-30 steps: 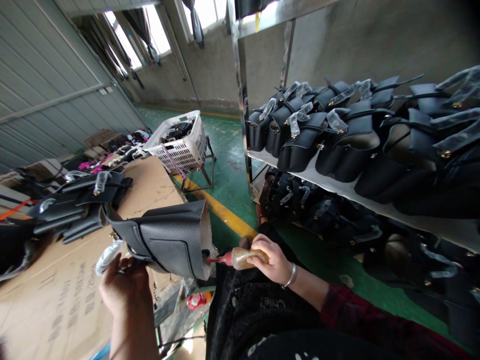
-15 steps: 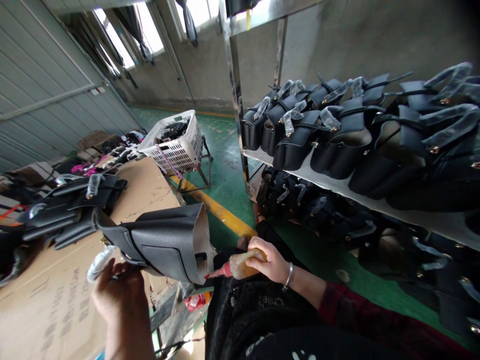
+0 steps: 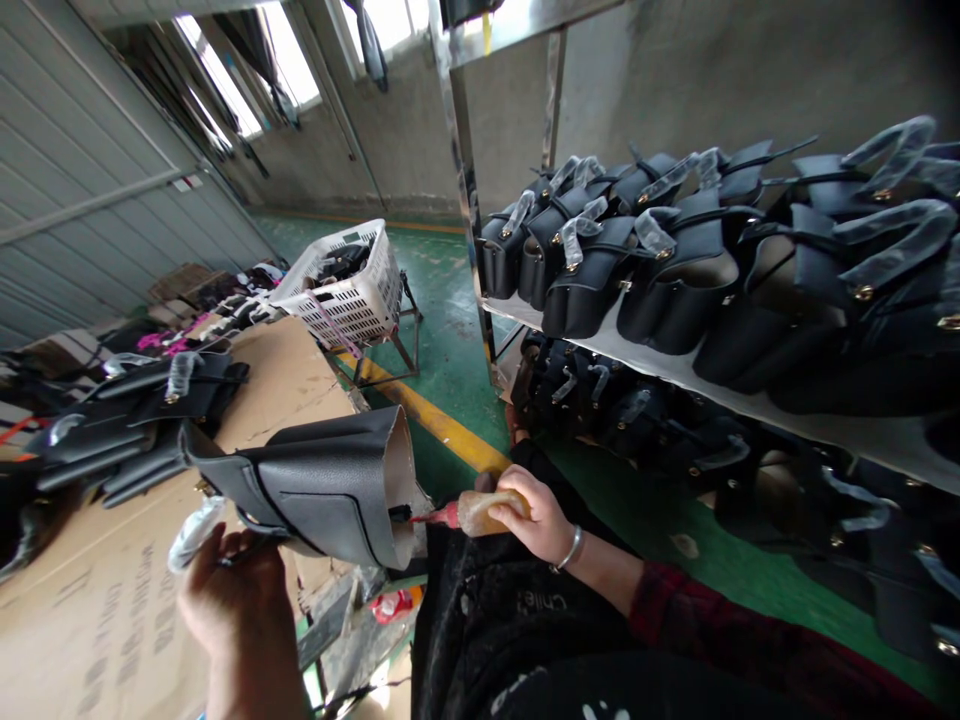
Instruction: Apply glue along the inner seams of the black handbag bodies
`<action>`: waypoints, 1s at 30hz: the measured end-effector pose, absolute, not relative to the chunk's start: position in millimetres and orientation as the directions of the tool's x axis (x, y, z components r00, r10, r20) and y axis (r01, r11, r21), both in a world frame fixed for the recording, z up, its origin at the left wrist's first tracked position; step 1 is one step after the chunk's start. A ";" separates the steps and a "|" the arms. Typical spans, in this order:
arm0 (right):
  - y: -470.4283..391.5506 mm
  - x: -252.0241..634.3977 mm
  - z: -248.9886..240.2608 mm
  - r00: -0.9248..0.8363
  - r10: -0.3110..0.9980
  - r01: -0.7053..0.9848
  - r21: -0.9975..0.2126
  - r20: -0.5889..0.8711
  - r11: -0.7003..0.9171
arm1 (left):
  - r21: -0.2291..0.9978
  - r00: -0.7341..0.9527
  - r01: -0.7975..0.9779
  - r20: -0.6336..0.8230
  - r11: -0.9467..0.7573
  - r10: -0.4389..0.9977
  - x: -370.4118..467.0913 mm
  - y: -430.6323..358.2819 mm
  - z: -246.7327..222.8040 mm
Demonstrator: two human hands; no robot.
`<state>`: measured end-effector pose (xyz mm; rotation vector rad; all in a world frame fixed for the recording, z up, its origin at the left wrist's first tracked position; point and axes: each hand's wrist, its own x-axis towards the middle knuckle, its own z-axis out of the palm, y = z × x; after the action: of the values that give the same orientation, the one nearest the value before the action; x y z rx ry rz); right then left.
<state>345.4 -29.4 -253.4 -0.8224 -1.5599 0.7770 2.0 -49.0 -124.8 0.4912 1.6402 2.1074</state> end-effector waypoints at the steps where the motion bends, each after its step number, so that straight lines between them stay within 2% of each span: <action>1: -28.3 346.3 -254.0 -0.074 0.853 0.104 -0.847 0.517 0.522 | 0.966 -0.855 -0.121 0.015 -0.228 0.518 2.9 -48.9 -124.5; 3: -27.1 349.2 -254.0 -0.064 0.868 0.107 -0.862 0.492 0.496 | 0.954 -0.875 -0.144 0.002 -0.264 0.483 3.4 -47.6 -123.9; 9: -32.9 347.4 -256.8 -0.215 0.868 0.024 -0.886 0.448 0.464 | 0.937 -0.891 -0.194 -0.044 -0.291 0.452 2.6 -43.7 -123.4; 16: -26.3 342.8 -269.7 -0.005 0.928 0.099 -0.924 0.372 0.370 | 0.936 -0.881 -0.213 -0.061 -0.279 0.469 6.7 -47.5 -120.6; 22: -30.4 339.9 -269.0 -0.118 0.916 0.042 -0.920 0.383 0.389 | 0.940 -0.890 -0.201 -0.057 -0.277 0.453 2.0 -43.2 -123.5; 27: -29.5 335.8 -276.7 0.031 0.952 0.063 -0.952 0.303 0.301 | 0.933 -0.893 -0.211 -0.063 -0.291 0.446 1.9 -44.0 -123.7; 30: -25.7 335.2 -275.8 0.031 0.960 0.036 -0.960 0.279 0.277 | 0.928 -0.889 -0.215 -0.057 -0.305 0.454 5.3 -46.1 -123.0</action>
<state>335.2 -25.7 -275.8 -1.0379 -1.3265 0.9591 5.3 -46.1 -123.0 0.3014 1.5340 2.2264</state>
